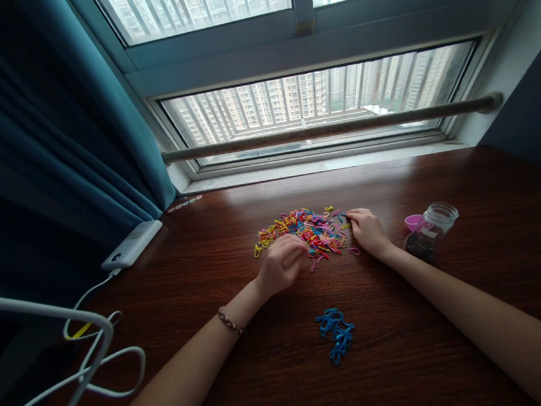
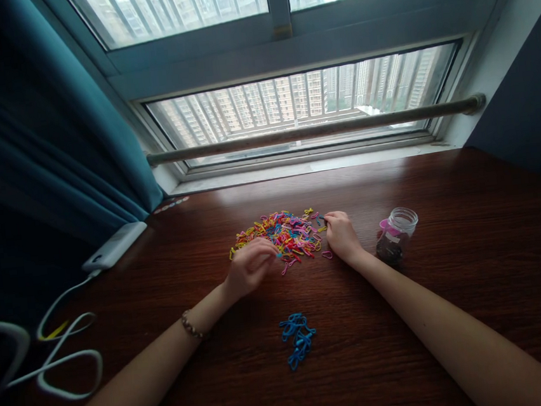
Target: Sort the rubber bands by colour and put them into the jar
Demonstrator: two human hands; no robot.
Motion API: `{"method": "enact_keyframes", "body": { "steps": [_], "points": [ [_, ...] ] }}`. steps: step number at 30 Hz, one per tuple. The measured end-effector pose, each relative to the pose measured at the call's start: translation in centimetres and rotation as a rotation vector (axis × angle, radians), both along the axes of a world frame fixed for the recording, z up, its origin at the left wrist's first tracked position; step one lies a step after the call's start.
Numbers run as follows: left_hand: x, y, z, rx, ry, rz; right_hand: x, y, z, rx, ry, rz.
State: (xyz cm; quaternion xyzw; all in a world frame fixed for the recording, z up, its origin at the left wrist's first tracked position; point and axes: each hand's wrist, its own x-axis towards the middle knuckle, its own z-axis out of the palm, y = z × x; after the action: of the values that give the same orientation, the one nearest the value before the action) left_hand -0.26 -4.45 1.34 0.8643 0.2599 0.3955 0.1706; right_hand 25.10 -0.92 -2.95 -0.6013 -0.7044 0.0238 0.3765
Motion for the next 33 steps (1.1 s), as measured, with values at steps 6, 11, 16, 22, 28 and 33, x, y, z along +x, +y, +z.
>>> {"method": "enact_keyframes", "body": {
  "steps": [6, 11, 16, 22, 28, 33],
  "points": [
    [2.4, -4.0, 1.0, 0.066, 0.272, -0.456, 0.0, 0.0, 0.1, 0.04, 0.077, -0.034],
    [2.6, -4.2, 0.9, -0.027, 0.323, -0.547, -0.3, -0.3, 0.7, 0.075, 0.221, -0.038],
    [1.7, -2.5, 0.8, -0.033, 0.246, -0.396, -0.7, -0.6, 1.6, 0.041, 0.418, -0.042],
    [-1.5, 2.7, -0.8, 0.107, 0.138, 0.219, -2.6, -2.3, 3.3, -0.308, 0.928, 0.307],
    [-2.7, 4.3, -1.8, 0.035, 0.362, 0.329, -4.9, -5.2, 6.3, -0.784, 0.58, 1.012],
    [-2.4, 4.0, -2.1, 0.003, 0.455, 0.334, -5.5, -6.5, 7.0, -0.894, 0.292, 1.261]
  ]
}}
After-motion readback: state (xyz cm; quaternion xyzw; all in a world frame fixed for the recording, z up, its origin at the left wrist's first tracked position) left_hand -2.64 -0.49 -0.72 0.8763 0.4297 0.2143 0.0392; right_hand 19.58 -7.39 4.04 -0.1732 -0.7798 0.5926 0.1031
